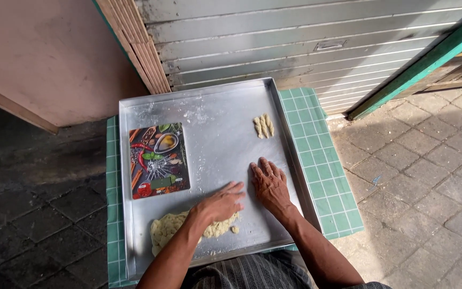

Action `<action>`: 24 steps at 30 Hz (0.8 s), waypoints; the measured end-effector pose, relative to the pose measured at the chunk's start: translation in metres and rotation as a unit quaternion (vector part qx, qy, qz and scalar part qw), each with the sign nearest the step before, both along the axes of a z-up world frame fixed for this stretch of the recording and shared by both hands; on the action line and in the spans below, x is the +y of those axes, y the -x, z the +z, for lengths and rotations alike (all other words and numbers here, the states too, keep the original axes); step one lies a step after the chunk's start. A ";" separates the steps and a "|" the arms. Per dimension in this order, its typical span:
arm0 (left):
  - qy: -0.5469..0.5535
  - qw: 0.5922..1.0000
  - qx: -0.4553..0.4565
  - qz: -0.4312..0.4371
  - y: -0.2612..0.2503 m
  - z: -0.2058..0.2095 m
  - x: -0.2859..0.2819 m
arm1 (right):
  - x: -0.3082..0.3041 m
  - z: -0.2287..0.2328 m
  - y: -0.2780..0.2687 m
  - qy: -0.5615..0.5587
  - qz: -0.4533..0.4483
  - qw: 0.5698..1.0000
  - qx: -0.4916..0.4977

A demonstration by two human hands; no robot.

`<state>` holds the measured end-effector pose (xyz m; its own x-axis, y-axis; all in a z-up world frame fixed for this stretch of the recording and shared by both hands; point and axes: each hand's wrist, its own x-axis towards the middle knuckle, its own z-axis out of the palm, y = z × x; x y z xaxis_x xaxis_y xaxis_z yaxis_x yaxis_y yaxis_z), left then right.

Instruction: The person shapes small pieces of dough into twisted rope-like forms by hand on a metal tray. They place the finished pieces on the tray and continue shaping more dough from a larger lump.

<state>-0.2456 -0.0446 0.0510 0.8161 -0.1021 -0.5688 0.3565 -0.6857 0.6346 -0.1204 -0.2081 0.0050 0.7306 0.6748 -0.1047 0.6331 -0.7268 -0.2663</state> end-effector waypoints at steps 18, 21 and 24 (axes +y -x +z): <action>-0.193 0.937 -0.280 0.081 0.108 -0.088 -0.031 | -0.011 0.007 0.088 -0.155 0.244 0.952 0.097; -0.190 0.934 -0.286 0.095 0.101 -0.069 -0.030 | -0.008 -0.001 0.085 -0.160 0.234 0.956 0.080; -0.160 0.933 -0.295 0.131 0.098 -0.061 -0.029 | -0.005 0.028 0.082 -0.222 0.253 0.930 0.148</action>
<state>-0.3434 -0.0738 -0.0104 0.9699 0.2429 0.0195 0.1922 -0.8118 0.5514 -0.2024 -0.2129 0.0330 0.2903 0.9494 0.1199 0.7156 -0.1322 -0.6859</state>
